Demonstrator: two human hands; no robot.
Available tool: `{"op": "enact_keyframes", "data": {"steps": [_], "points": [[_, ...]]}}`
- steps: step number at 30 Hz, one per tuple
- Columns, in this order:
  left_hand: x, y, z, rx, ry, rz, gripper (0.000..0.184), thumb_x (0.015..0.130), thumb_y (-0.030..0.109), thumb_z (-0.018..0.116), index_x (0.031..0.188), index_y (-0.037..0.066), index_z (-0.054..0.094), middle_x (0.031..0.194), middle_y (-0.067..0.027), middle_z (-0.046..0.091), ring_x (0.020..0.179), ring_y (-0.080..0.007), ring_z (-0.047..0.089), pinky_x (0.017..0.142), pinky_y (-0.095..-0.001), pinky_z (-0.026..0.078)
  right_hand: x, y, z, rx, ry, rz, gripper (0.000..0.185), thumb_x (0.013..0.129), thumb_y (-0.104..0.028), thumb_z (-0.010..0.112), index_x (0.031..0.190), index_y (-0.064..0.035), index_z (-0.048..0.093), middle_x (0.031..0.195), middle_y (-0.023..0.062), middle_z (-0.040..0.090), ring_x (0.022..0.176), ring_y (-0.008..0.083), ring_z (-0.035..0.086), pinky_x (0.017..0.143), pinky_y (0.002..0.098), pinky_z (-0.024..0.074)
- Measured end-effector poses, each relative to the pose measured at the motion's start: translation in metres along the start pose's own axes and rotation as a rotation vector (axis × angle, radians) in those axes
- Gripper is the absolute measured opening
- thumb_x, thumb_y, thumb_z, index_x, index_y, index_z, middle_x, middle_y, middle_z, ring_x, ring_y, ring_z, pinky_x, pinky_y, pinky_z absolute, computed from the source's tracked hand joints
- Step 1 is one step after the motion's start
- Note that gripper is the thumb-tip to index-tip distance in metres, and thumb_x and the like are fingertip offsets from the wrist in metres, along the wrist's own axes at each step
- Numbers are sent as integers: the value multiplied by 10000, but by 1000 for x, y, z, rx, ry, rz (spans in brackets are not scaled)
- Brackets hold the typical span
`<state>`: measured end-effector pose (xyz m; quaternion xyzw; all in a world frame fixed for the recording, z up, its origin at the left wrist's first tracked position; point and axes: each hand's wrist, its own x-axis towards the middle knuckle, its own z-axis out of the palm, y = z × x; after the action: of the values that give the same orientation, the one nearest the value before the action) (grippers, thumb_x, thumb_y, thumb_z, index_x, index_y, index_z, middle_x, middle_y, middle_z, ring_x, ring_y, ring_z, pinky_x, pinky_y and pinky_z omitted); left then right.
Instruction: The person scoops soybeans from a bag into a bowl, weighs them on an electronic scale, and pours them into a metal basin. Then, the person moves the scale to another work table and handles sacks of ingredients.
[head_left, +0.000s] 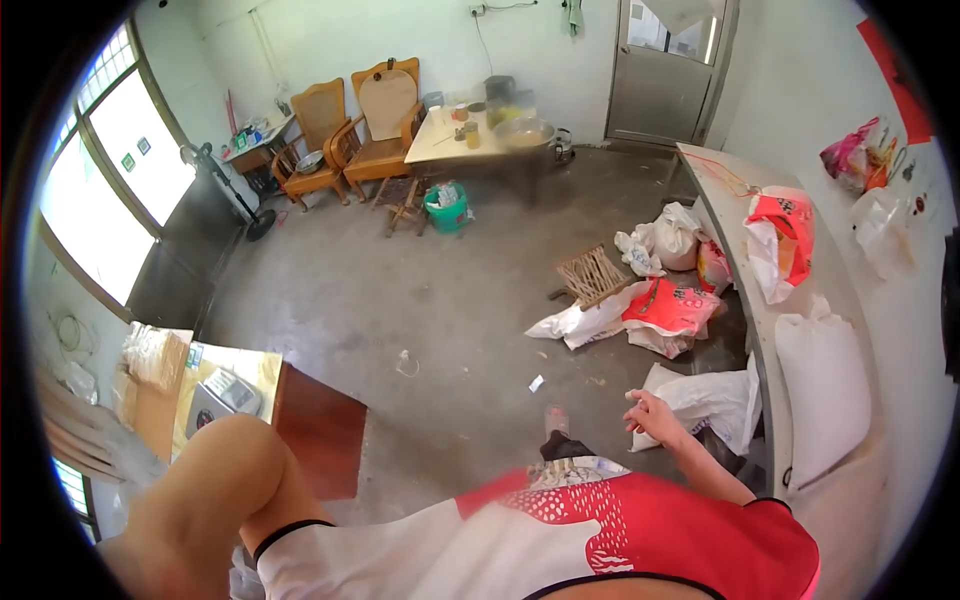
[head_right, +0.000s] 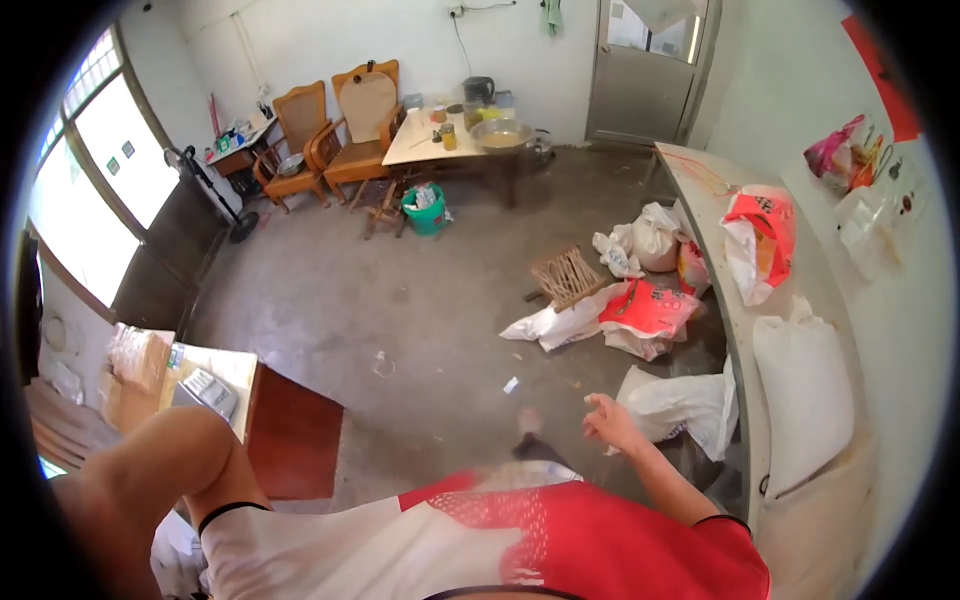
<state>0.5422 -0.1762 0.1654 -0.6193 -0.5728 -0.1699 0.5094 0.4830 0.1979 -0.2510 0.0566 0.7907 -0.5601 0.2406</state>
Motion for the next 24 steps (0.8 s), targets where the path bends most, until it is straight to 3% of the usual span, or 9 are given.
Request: {"op": "enact_keyframes", "data": {"steps": [3,6,8,10,14,15,18,23,24], "points": [[-1,-56,24,-5,-24,25,489,781,141,560,1212,-35,410,1261,-207,404,1187,-291,394,968,-392,330,68,-20,-21,-104,64,-129,383,828,-94,480,1192,2,415,814,98,615,641,128,611,541,239,474],[-6,-106,43,2,-41,51,495,778,142,566,1213,-34,409,1261,-207,403,1187,-291,394,968,-392,329,128,-63,-37,56,31,-92,390,825,-107,488,1191,4,409,808,98,611,634,132,609,542,244,476],[-14,-138,53,17,-54,46,498,776,143,570,1213,-34,408,1261,-207,403,1187,-291,394,969,-392,329,173,-79,-47,-9,13,-80,395,820,-113,497,1188,4,409,811,99,610,632,137,609,546,245,479],[-23,-166,59,27,-51,20,502,774,143,573,1214,-34,408,1261,-207,403,1186,-291,394,969,-392,328,223,-81,-55,-231,-33,-212,395,820,-114,498,1189,-1,412,812,94,607,632,141,610,543,242,479],[-61,-218,67,68,-27,-8,509,771,145,581,1214,-34,407,1261,-207,402,1186,-291,395,970,-392,328,292,-125,-59,-304,-120,-279,391,811,-115,512,1178,-5,433,795,79,603,630,128,603,539,238,454],[-71,-230,67,75,-24,-7,511,770,145,583,1215,-34,407,1261,-207,401,1186,-291,395,971,-392,328,306,-138,-56,-178,-137,-238,369,812,-125,516,1157,-7,458,786,75,610,636,119,600,562,243,458],[-110,-277,72,62,-1,-1,516,767,146,588,1215,-33,406,1261,-207,401,1186,-291,395,971,-392,327,356,-166,-53,-310,-51,-310,338,811,-143,525,1122,-15,490,750,77,613,647,123,608,594,262,479],[-170,-380,81,25,100,10,526,762,148,598,1216,-33,404,1261,-208,400,1186,-291,395,973,-392,326,403,-226,-40,-343,-16,-142,299,812,-177,527,1090,-67,517,731,70,618,623,154,620,564,280,489],[-178,-402,84,26,108,21,528,761,148,600,1216,-33,404,1261,-208,400,1186,-291,395,973,-392,326,443,-185,-50,-694,-41,-563,316,821,-227,519,1100,-79,518,797,85,614,731,185,614,640,320,489]]}}
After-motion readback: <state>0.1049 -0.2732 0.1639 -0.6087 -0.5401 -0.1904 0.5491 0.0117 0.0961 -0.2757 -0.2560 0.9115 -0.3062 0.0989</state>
